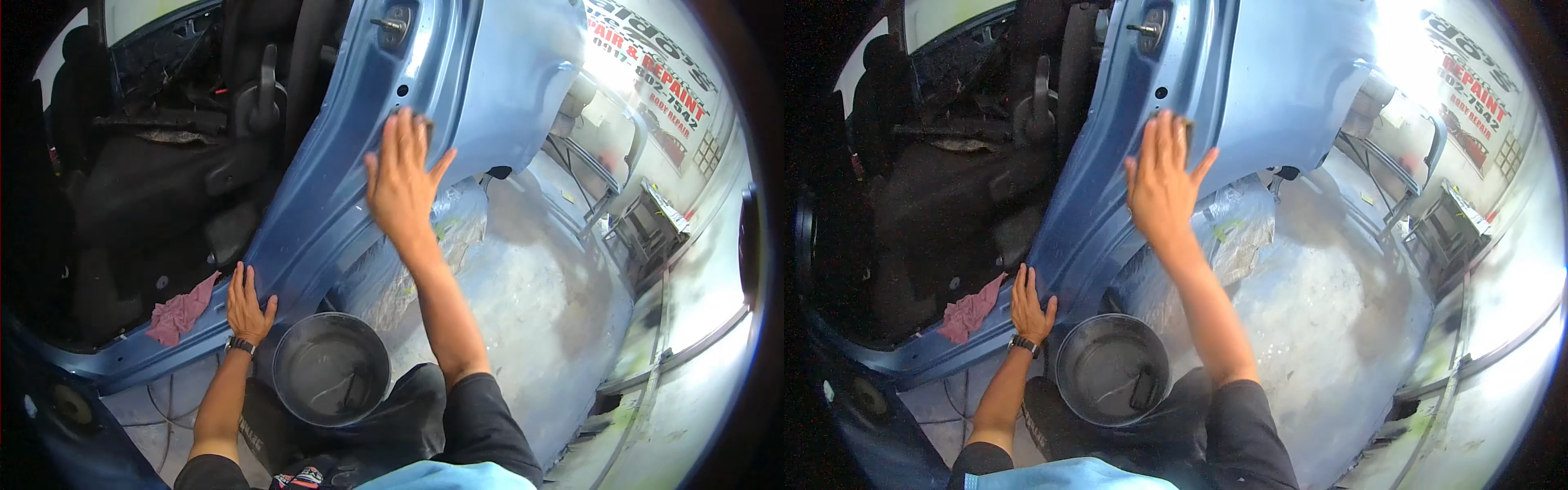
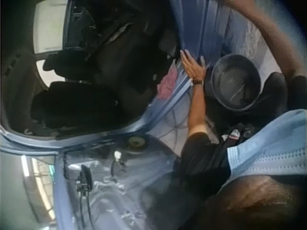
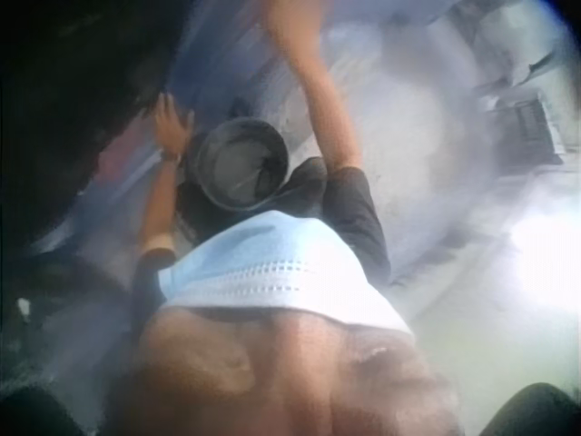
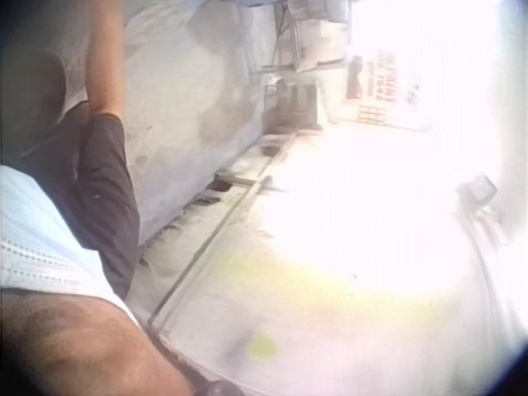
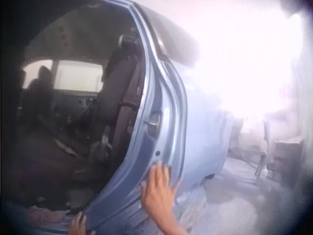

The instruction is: The person sands the inner frame of a car door by hand using a piece of sandpaper dipped in a bucket of water.

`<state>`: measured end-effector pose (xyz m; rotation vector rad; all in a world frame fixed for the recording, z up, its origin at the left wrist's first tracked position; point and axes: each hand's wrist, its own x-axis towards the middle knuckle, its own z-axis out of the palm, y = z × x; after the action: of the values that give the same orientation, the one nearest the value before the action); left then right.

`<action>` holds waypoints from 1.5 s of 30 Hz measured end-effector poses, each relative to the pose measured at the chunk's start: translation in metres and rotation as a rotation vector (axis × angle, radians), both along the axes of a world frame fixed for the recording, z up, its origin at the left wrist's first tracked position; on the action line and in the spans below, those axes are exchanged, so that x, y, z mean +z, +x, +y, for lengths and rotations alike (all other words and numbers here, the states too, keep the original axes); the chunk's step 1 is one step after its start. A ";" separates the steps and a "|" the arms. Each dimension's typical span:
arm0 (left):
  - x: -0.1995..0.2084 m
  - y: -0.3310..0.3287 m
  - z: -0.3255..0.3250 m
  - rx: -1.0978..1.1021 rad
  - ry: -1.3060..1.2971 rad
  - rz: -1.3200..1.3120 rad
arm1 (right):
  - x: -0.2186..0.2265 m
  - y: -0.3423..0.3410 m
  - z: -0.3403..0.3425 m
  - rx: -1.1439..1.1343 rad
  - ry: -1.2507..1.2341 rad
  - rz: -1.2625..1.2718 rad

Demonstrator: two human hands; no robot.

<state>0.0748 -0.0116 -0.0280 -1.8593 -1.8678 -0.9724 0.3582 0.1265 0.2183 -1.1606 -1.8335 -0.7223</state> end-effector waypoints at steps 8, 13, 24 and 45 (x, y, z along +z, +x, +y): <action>0.001 0.004 0.000 -0.010 -0.016 -0.009 | -0.028 0.036 -0.014 0.137 0.047 -0.326; -0.003 -0.002 0.000 0.002 0.010 -0.012 | -0.003 0.026 -0.011 0.012 0.066 -0.278; -0.002 0.000 -0.002 -0.003 -0.011 -0.051 | -0.058 0.000 -0.038 0.198 -0.014 -0.435; -0.002 -0.003 -0.002 0.019 0.004 -0.053 | -0.029 0.010 -0.038 0.099 -0.048 -0.321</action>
<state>0.0719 -0.0132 -0.0301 -1.8275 -1.9086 -1.0281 0.3677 0.0884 0.1892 -1.0199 -2.1683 -0.8496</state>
